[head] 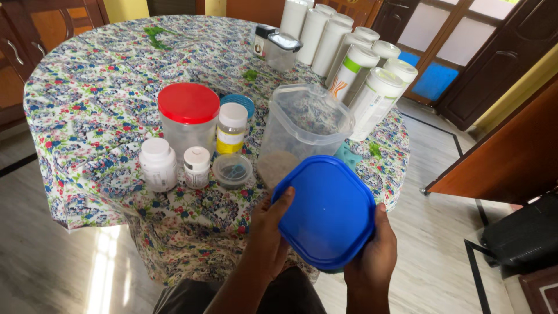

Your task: The person wipes several plastic and glass containers with a cloth on a table. They handle a large plastic container with a blue lid, a small glass container with a metal clasp, and a small spice jar, wiping each with a teal cloth and resealing them.

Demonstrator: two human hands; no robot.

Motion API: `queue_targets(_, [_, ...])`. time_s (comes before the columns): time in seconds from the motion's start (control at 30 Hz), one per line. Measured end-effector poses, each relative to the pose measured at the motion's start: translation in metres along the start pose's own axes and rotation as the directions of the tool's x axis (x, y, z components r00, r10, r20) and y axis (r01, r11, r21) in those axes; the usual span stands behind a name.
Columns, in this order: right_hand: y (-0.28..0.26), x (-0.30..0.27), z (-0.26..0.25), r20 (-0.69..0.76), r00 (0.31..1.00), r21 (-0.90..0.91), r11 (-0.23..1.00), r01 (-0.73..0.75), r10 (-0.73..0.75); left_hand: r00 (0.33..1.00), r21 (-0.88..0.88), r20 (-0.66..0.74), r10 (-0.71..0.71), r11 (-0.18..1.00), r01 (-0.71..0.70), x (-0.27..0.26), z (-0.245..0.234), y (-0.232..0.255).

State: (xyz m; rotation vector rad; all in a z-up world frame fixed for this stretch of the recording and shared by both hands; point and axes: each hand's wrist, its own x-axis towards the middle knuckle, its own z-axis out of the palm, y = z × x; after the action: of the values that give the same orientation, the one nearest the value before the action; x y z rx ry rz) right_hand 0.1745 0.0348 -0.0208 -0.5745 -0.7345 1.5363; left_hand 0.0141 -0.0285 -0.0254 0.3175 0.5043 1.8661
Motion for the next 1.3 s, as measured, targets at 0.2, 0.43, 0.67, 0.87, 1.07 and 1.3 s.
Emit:
queue_targets(0.2, [0.044, 0.012, -0.030, 0.116, 0.964, -0.744, 0.622, 0.243, -0.238, 0.990, 0.078, -0.119, 0.069, 0.995, -0.060, -0.011, -0.016, 0.020])
queue_targets(0.43, [0.054, 0.001, -0.041, 0.664, 0.705, -0.745, -0.141, 0.652, -0.249, 0.980, 0.159, -0.170, 0.106, 0.984, -0.079, -0.027, -0.024, 0.037])
queue_targets(0.67, [0.069, -0.002, -0.066, 0.497, 0.707, -0.832, -0.044, 0.553, -0.503, 0.997, 0.000, -0.037, 0.067, 0.998, -0.067, -0.041, -0.024, 0.039])
queue_targets(0.87, [0.037, -0.008, -0.067, 0.141, 0.885, -0.497, 0.741, 0.451, -0.444, 0.996, 0.049, -0.086, 0.015, 0.999, -0.011, -0.042, -0.030, 0.031])
queue_targets(1.07, [0.045, -0.052, -0.005, 0.402, 0.860, -0.364, 0.807, 0.465, -0.314, 0.999, 0.072, 0.038, -0.014, 0.997, 0.011, -0.047, -0.030, 0.014])
queue_targets(1.3, [0.069, -0.093, 0.047, 0.781, 0.588, -0.557, 0.189, 0.809, -0.210, 0.996, 0.458, -0.091, 0.022, 0.888, 0.022, -0.058, -0.032, 0.044])
